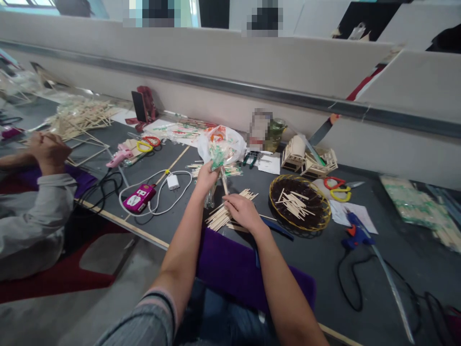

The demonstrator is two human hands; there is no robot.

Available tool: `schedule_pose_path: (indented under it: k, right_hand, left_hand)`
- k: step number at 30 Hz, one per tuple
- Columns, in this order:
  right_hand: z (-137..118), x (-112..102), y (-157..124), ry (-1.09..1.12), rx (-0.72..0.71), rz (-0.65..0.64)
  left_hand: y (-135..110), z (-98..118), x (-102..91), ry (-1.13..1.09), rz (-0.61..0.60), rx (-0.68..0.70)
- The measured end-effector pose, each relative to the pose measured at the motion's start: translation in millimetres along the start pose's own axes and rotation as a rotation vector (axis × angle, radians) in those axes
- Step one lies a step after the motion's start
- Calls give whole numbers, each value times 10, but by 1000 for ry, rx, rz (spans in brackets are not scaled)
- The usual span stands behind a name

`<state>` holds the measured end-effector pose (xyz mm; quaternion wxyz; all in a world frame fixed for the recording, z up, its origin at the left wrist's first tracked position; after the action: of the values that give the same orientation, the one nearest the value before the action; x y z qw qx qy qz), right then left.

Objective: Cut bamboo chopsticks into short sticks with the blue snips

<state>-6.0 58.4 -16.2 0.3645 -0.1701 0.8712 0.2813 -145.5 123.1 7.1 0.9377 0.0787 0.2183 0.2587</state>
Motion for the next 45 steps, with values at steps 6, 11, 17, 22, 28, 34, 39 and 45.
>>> schedule_pose_path:
  k: [6, 11, 17, 22, 28, 34, 39, 45]
  right_hand:
    - [70, 16, -17, -21, 36, -8]
    - [111, -17, -19, -48, 52, 8]
    - [85, 8, -15, -44, 42, -13]
    - [186, -114, -5, 17, 133, 73]
    - [301, -274, -20, 107, 221, 202]
    - [288, -251, -16, 102, 204, 192]
    - [305, -247, -18, 96, 207, 185]
    - [331, -243, -33, 145, 224, 188]
  left_hand:
    - [-29, 104, 4, 753, -56, 146]
    - [-14, -124, 219, 925, -126, 185]
    - [1, -121, 157, 791, -17, 156]
    - [-48, 54, -69, 584, 79, 106]
    - [-126, -109, 54, -20, 7, 49]
    - [-94, -325, 82, -258, 46, -51]
    - [-126, -445, 150, -233, -9, -90]
    - [-229, -521, 272, -25, -90, -13]
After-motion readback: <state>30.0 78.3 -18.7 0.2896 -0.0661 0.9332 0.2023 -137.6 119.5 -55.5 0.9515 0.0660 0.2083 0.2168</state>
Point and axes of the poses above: each hand's wrist, its own y-axis towards the middle knuckle, its own x-axis out of the palm, z = x × y, the point moved 10 cm from there along y, towards the middle knuckle, and after that the axes turned 12 degrees about z, right-handed, at the moved point
